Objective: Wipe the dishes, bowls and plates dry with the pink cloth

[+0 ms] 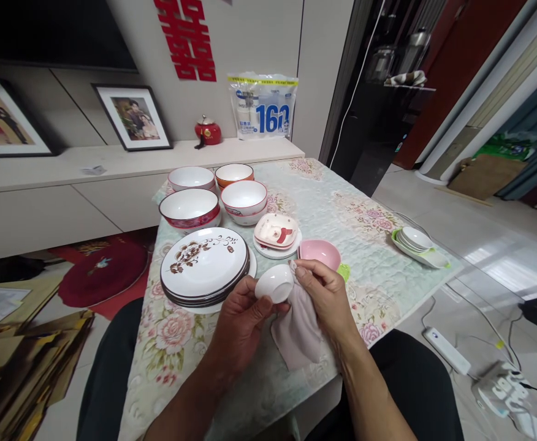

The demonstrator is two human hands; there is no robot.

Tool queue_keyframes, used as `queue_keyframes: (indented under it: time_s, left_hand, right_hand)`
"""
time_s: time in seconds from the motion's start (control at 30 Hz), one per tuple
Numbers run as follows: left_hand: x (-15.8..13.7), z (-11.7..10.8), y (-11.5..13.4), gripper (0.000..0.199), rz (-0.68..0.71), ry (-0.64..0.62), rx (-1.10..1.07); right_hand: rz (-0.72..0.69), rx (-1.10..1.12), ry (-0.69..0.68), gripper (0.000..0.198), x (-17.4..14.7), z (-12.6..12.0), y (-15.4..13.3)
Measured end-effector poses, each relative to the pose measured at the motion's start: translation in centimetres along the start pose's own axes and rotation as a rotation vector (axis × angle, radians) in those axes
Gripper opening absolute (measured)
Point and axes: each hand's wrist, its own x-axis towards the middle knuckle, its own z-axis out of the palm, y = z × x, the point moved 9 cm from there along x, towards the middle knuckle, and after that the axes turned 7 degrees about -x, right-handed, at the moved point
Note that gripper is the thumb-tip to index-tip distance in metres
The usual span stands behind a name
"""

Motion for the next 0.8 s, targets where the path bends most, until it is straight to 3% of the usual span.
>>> queue_keyframes:
  time_s: [0.1, 0.23, 0.33, 0.43, 0.57, 0.63, 0.73, 0.8]
  left_hand:
    - [-0.1, 0.5, 0.0, 0.036, -0.018, -0.020, -0.045]
    - [-0.3, 0.9, 0.0, 0.030, -0.046, -0.063, 0.035]
    - [-0.3, 0.7, 0.2, 0.026, -0.032, -0.086, 0.189]
    - [-0.2, 0.3, 0.3, 0.024, -0.007, -0.091, 0.327]
    - [-0.1, 0.3, 0.5, 0.019, 0.068, -0.112, 0.456]
    - [-0.2, 0.3, 0.8, 0.014, 0.124, -0.097, 0.488]
    - [-0.4, 0.4, 1.6, 0.010, 0.192, -0.067, 0.537]
    - [-0.5, 0.6, 1.9, 0.006, 0.200, -0.086, 0.518]
  right_hand:
    - [0.183, 0.182, -0.035, 0.028, -0.3, 0.6, 1.1]
    - [0.173, 0.131, -0.050, 0.024, -0.3, -0.1, 0.6]
    - [0.064, -0.054, -0.112, 0.018, -0.1, -0.7, -0.1]
    - [-0.136, -0.271, -0.156, 0.012, -0.3, -0.4, -1.8]
    - [-0.527, -0.566, -0.159, 0.019, -2.4, 2.2, -5.4]
    - [-0.659, -0.679, -0.172, 0.025, -3.6, 3.7, -6.5]
    - [-0.712, -0.694, -0.171, 0.026, -4.1, 4.4, -7.0]
    - [-0.633, -0.598, -0.143, 0.021, -3.4, 3.3, -6.7]
